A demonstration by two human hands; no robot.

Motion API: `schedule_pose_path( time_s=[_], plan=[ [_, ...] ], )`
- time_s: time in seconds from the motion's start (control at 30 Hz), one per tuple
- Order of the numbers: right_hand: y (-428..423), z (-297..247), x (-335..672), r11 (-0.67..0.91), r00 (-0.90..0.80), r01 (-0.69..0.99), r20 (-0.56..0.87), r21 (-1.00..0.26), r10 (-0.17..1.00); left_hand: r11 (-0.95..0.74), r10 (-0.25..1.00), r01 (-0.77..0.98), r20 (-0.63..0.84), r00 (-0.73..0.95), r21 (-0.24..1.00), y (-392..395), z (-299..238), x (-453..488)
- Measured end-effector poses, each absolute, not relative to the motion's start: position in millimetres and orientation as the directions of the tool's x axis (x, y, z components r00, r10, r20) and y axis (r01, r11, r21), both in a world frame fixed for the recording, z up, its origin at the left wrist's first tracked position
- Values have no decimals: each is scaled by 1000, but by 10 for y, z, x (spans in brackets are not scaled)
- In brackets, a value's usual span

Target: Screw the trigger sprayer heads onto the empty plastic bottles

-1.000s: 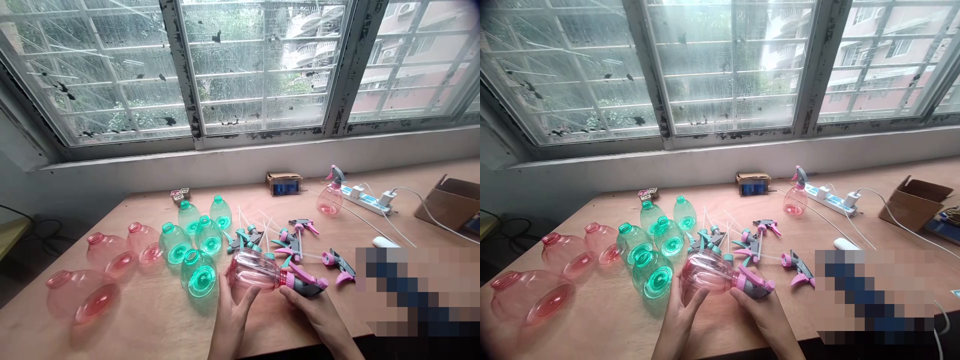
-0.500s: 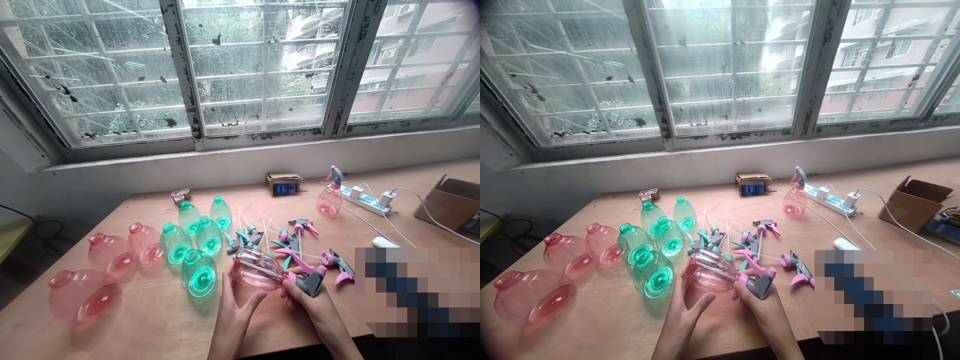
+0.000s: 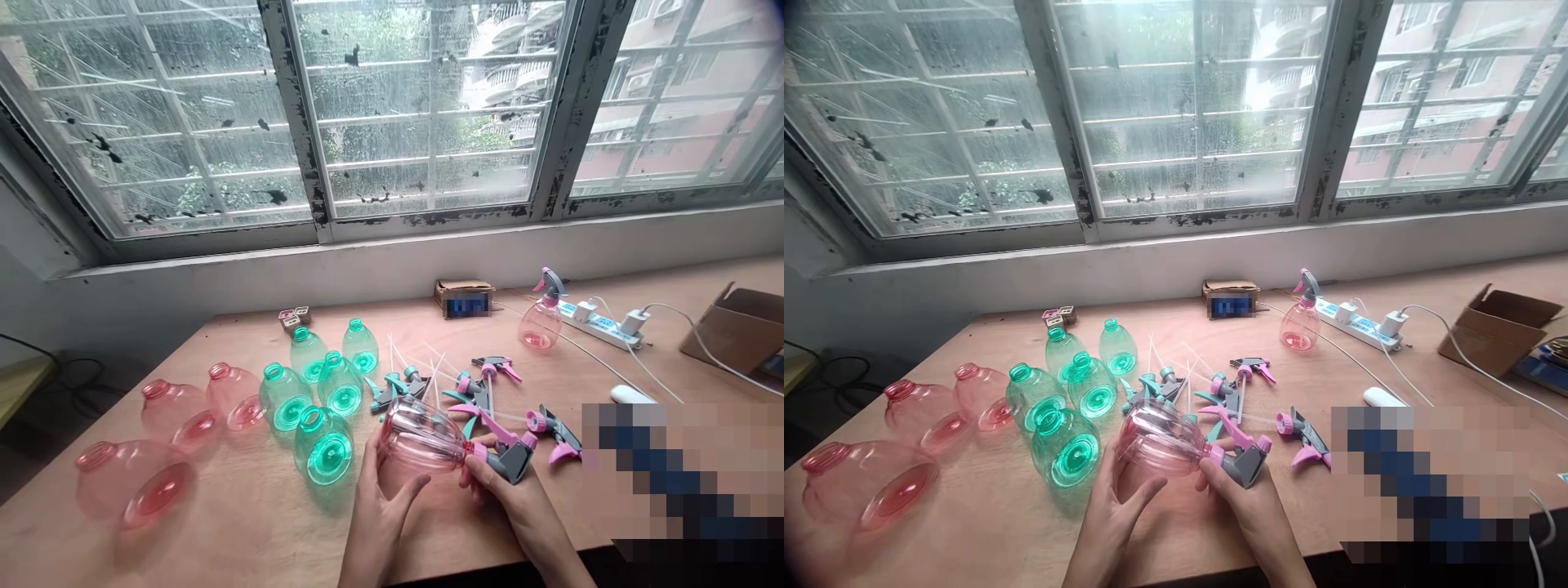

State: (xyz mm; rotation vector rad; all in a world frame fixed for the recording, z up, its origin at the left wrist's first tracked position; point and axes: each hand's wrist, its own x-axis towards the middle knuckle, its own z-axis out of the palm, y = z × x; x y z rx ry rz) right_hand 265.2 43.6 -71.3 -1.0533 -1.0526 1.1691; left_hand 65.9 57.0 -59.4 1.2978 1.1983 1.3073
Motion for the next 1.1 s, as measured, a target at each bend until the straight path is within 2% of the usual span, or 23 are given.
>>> schedule_pose_path(
  time_s=[0.37, 0.63, 0.87, 1.1],
  plan=[
    [415, -694, 2627, 84, 114, -181, 64, -980, 991, -107, 994, 79, 106, 22, 991, 548, -564, 650],
    [444, -790, 2680, 99, 25, -134, 97, -986, 995, -114, 993, 117, 114, 5, 987, 562, -564, 659],
    [429, -762, 2649, 94, 30, -126, 90, -988, 995, -84, 996, -7, 84, -19, 996, 505, -469, 713],
    [423, -666, 2636, 58, 99, -137, 45, -989, 994, -101, 995, 19, 101, 7, 995, 562, -584, 647]
  ],
)
